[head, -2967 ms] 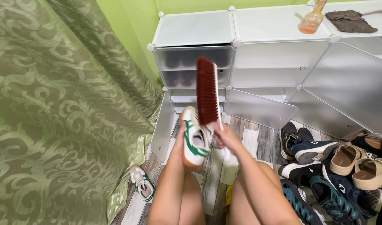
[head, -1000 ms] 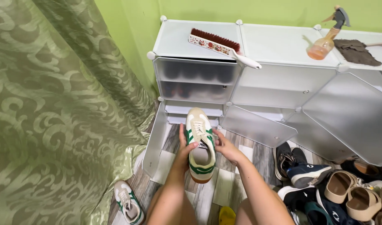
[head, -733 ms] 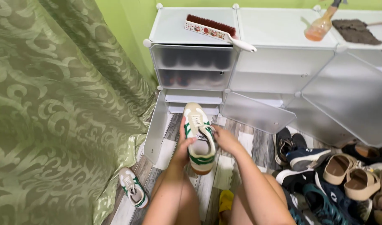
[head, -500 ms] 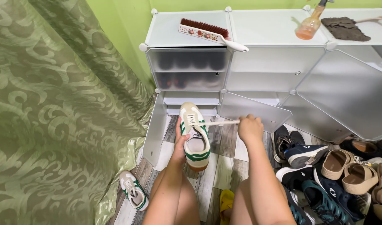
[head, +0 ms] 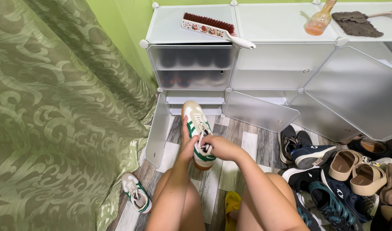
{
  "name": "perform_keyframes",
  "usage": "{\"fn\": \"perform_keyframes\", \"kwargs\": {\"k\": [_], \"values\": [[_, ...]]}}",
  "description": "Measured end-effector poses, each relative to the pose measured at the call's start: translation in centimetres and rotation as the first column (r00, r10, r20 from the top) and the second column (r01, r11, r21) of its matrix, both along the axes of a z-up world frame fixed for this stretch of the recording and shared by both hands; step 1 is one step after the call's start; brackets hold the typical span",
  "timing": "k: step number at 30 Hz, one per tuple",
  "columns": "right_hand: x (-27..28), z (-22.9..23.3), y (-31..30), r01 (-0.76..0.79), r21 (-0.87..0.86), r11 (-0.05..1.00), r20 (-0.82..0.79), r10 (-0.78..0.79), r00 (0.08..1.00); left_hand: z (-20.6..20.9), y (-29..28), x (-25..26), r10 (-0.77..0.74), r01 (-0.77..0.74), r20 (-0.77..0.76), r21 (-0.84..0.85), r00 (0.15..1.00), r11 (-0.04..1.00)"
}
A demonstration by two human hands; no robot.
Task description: Cleaning and organizing shoes into a modular shoe rack.
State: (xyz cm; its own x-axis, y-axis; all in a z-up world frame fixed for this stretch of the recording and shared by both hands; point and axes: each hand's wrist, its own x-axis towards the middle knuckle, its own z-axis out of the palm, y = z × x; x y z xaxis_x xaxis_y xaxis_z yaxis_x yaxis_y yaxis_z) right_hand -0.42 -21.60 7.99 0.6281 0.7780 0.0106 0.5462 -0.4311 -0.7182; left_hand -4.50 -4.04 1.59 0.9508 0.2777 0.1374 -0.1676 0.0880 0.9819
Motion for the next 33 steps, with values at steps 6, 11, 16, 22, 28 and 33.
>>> {"fn": "perform_keyframes", "kwargs": {"k": [6,11,16,22,28,33], "values": [[-0.4,4.4,-1.2,-0.065,0.038,0.997,0.062,0.063,0.996,-0.7,0.0,0.5,-0.061,0.081,0.116,-0.176,0.991,0.981],[-0.6,4.7,-0.4,0.314,0.080,0.946,-0.044,-0.311,0.949,0.6,0.0,0.5,-0.055,0.056,0.012,-0.325,0.998,0.944],[0.3,-0.3,1.0,0.337,0.084,0.938,0.267,-0.347,0.899,-0.5,-0.5,1.0,-0.040,0.063,0.110,-0.209,0.993,0.976],[2.6,-0.6,-1.6,0.033,-0.129,0.991,0.157,-0.012,0.987,0.6,-1.1,0.8,0.043,-0.028,0.087,-0.176,0.995,0.984],[1.9,2.3,-0.8,0.579,0.153,0.801,-0.116,-0.568,0.815,0.8,-0.4,0.4,-0.051,0.108,0.175,-0.335,0.983,0.936],[-0.8,2.4,1.2,0.437,0.258,0.862,0.158,-0.483,0.861,0.3,-0.7,0.5,-0.024,0.095,0.199,-0.352,0.980,0.931]]}}
